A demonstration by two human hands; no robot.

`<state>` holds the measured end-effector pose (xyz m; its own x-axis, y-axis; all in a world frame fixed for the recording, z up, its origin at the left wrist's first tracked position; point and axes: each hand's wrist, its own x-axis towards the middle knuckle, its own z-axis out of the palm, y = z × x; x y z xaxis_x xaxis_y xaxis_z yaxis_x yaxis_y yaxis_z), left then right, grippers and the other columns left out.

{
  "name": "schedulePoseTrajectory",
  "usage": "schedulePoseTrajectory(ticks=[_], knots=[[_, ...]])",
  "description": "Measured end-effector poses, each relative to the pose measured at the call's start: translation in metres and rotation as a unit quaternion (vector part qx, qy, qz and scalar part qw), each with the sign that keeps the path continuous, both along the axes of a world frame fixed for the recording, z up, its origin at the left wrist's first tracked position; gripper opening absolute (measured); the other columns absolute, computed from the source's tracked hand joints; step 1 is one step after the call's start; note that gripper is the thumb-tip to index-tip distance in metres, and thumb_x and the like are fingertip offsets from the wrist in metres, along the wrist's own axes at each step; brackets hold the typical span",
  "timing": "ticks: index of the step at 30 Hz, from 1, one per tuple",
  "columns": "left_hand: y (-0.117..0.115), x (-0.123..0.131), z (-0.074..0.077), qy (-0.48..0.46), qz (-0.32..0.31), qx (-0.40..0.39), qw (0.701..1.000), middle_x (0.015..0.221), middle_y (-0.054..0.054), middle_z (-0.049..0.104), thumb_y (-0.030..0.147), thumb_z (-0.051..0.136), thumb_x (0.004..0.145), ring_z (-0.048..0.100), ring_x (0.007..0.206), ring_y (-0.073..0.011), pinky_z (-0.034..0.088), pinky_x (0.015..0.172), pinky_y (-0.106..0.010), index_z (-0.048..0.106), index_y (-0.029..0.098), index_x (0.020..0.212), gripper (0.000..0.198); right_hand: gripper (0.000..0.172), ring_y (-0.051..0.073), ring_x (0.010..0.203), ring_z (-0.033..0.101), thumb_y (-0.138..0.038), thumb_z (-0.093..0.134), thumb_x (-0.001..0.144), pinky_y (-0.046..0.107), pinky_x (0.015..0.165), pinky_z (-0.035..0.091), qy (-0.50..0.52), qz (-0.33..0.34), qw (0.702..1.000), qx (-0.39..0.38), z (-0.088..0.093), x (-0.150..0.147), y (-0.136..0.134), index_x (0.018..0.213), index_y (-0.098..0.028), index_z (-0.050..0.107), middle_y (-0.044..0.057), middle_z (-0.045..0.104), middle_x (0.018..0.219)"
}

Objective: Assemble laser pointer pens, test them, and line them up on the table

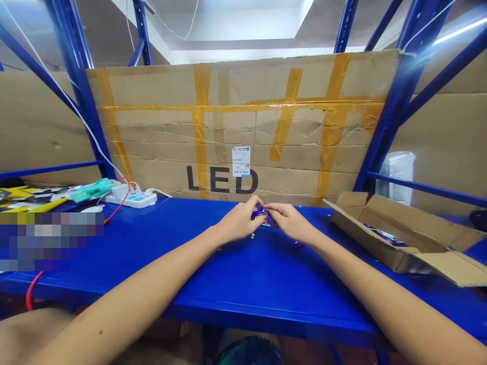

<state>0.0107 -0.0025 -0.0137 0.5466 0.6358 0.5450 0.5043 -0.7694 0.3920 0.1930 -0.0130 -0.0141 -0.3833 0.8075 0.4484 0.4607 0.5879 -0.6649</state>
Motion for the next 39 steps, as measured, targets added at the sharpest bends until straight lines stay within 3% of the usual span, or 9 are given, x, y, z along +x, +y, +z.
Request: schedulePoseTrajectory(ticks=[3,8,13,24,28,33,39], knots=[[-0.009,0.005,0.002,0.044,0.061,0.012,0.997,0.076,-0.005,0.064,0.029,0.047,0.087,0.06,0.068,-0.0217,0.04,0.061,-0.031,0.043,0.018,0.11,0.026,0.028,0.017,0.076,0.054,-0.008,0.038,0.085,0.029,0.072,0.041,-0.091,-0.061,0.988,0.106,-0.003,-0.004,-0.001,0.089,-0.015,0.065,0.006,0.06,0.08],[-0.018,0.009,0.007,0.119,0.133,0.037,0.983,0.085,-0.013,0.068,0.028,0.034,0.092,0.066,0.078,-0.0295,0.045,0.067,-0.037,0.039,0.015,0.114,0.026,0.025,0.017,0.071,0.051,-0.007,0.037,0.088,0.028,0.066,0.04,-0.159,-0.09,0.966,0.181,-0.006,-0.007,-0.004,0.083,-0.015,0.06,0.006,0.054,0.076],[-0.019,0.008,0.011,0.174,0.133,0.066,0.974,0.086,-0.011,0.069,0.029,0.028,0.096,0.068,0.081,-0.029,0.047,0.068,-0.037,0.04,0.018,0.114,0.025,0.026,0.02,0.079,0.053,-0.006,0.037,0.088,0.03,0.074,0.042,-0.165,-0.106,0.963,0.186,-0.004,-0.006,-0.006,0.096,-0.012,0.062,0.009,0.056,0.083],[-0.018,0.008,0.007,0.188,0.097,0.143,0.967,0.092,-0.01,0.07,0.026,0.037,0.095,0.068,0.083,-0.025,0.049,0.069,-0.035,0.048,0.018,0.107,0.018,0.026,0.018,0.076,0.051,-0.002,0.039,0.085,0.029,0.072,0.041,-0.189,-0.122,0.957,0.181,-0.002,-0.004,-0.006,0.092,-0.012,0.062,0.008,0.057,0.081],[-0.016,0.008,0.005,0.174,0.101,0.142,0.969,0.09,-0.01,0.07,0.024,0.04,0.093,0.068,0.081,-0.0253,0.048,0.069,-0.035,0.052,0.018,0.103,0.017,0.027,0.019,0.074,0.052,-0.004,0.039,0.086,0.029,0.069,0.041,-0.215,-0.13,0.949,0.189,-0.003,-0.003,-0.007,0.094,-0.012,0.063,0.008,0.057,0.08],[-0.008,0.005,0.005,0.1,0.122,0.11,0.981,0.086,-0.008,0.07,0.031,0.046,0.092,0.066,0.079,-0.0246,0.046,0.068,-0.033,0.057,0.021,0.101,0.018,0.033,0.021,0.086,0.059,-0.005,0.039,0.088,0.031,0.079,0.046,-0.189,-0.127,0.956,0.183,0.0,-0.001,-0.003,0.106,-0.012,0.066,0.011,0.064,0.089],[0.012,-0.011,0.012,-0.032,0.062,0.032,0.997,0.085,-0.003,0.069,0.032,0.057,0.087,0.06,0.076,-0.0179,0.044,0.07,-0.029,0.064,0.021,0.093,0.015,0.036,0.023,0.1,0.063,-0.007,0.04,0.087,0.034,0.089,0.046,-0.101,-0.131,0.979,0.12,0.006,0.008,0.004,0.106,-0.015,0.07,0.012,0.07,0.109]])
